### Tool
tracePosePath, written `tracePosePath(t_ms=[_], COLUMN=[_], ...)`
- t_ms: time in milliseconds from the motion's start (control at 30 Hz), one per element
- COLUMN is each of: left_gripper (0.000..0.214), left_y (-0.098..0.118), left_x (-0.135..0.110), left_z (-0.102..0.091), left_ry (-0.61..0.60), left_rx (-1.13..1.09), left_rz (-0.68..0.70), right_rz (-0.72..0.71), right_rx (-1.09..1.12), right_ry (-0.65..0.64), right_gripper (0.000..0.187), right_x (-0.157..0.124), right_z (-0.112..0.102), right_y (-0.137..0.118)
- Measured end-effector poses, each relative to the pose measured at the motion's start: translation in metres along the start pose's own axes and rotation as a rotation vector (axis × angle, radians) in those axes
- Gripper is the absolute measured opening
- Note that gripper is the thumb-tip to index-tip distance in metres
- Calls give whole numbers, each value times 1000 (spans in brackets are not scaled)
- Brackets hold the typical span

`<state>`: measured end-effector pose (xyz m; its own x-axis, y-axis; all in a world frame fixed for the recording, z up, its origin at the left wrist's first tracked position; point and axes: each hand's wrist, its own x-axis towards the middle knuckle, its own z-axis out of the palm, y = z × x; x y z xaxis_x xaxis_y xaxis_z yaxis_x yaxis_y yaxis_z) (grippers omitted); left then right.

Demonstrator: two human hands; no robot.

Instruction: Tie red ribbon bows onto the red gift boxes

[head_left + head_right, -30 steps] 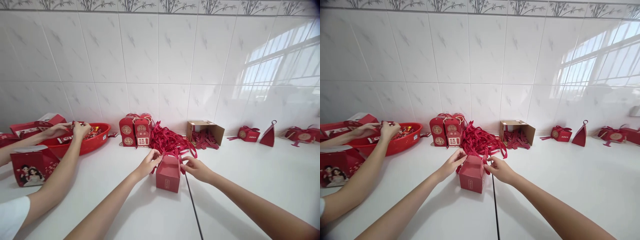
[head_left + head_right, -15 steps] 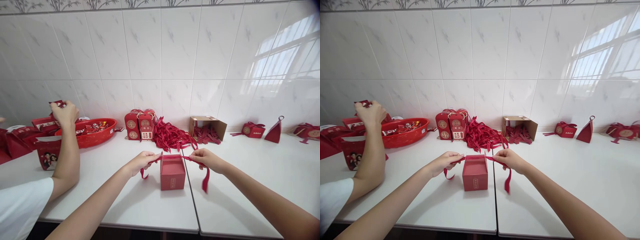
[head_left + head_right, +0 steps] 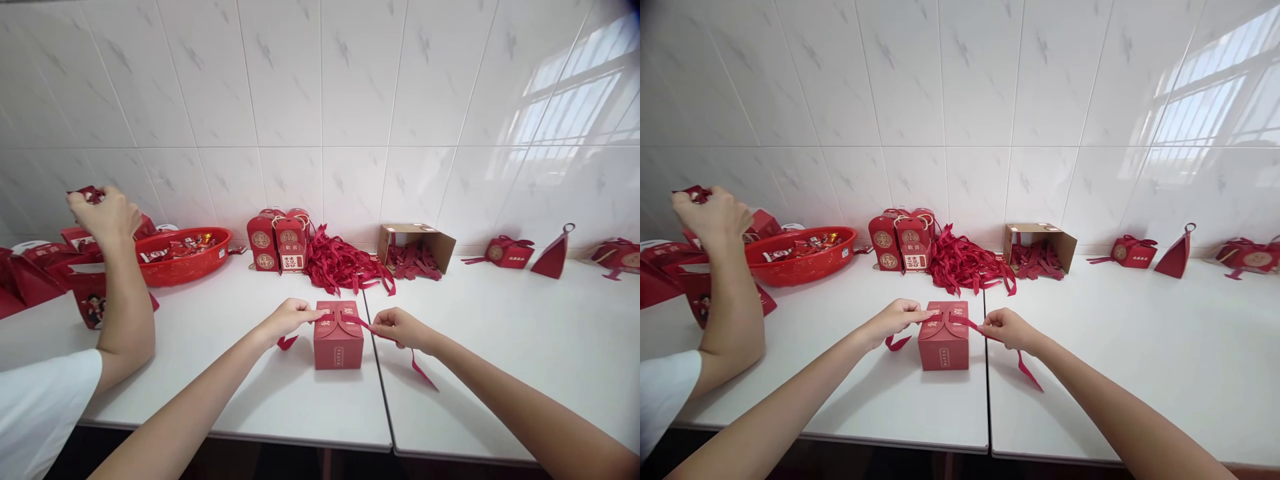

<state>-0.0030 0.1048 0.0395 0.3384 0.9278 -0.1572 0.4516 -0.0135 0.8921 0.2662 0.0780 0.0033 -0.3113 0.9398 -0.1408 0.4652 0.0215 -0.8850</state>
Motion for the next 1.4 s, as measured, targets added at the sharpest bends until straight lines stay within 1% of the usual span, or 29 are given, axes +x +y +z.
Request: tracePosePath(t_ms=[67,133,233,333,400,467,533,567,600,633,700,733,767,800,833,867,933,967,1000,1067,1100,1133,1167,1233,1300,1333,1400], left_gripper=[48,47,47,46,41,32,24,22,21,21,23,24,24,21,20,25,44,51,52,41,32,23,16,10,15,18,19], left_y=[-7,-13,-19,-26,-31,-36,-38,-39,-39,-39,-38,-38,-38,-38,-38,-37,-34,-32,-30,-26,-26,-25,-26,-26,-25,-23,-18], left_x=[-1,-3,-7,-10,-11,-14,-21,-26,-32,-38,-48,-51,-52,-51,-49,-47,-40,-37,-35,-31,-30,-29,-28,-25,-23,-22,-22], left_z=[-4,-4,5,16,19,15,8,4,2,1,5,8,12,15,17,18,16,13,10,5,3,3,3,3,1,-1,-6], left_ry=[-27,-24,32,168,289,426,572,598,567,483,248,151,96,78,86,109,170,187,177,75,19,-9,9,157,296,332,348], left_rx=[-46,-89,-119,-71,-25,0,21,39,62,89,162,194,212,205,165,89,-162,-329,-514,-877,-1020,-1126,-1200,-1284,-1320,-1327,-1328], left_rz=[-19,-39,-18,116,197,222,227,228,227,223,199,181,161,142,121,96,25,-25,-82,-198,-238,-260,-265,-246,-229,-224,-200], right_rz=[-26,-57,-86,-96,-94,-135,-199,-216,-213,-189,-123,-104,-96,-87,-68,-34,52,81,89,51,26,1,-22,-55,-65,-65,-74], right_rx=[-46,-97,-130,-129,-171,-265,-374,-417,-443,-453,-423,-396,-364,-317,-243,-133,201,393,570,811,868,895,907,927,927,922,917], right_ry=[14,25,57,135,207,337,480,501,464,371,117,23,-25,-28,0,38,102,121,143,202,239,275,313,386,459,494,542], right_gripper=[42,44,45,44,41,34,28,24,19,16,18,17,17,21,29,39,51,51,47,32,26,22,20,18,19,19,19], right_x=[-1,-1,0,0,-2,-6,-13,-17,-21,-25,-30,-30,-30,-28,-25,-22,-15,-12,-10,-7,-7,-6,-6,-5,-5,-5,-5], right_z=[-9,-16,-13,0,6,7,4,2,1,1,6,10,16,21,26,30,33,32,29,21,16,12,7,0,-6,-8,-13], right_y=[2,3,9,13,13,8,1,-3,-7,-10,-12,-10,-7,-3,1,5,11,11,11,7,5,3,1,1,2,2,3])
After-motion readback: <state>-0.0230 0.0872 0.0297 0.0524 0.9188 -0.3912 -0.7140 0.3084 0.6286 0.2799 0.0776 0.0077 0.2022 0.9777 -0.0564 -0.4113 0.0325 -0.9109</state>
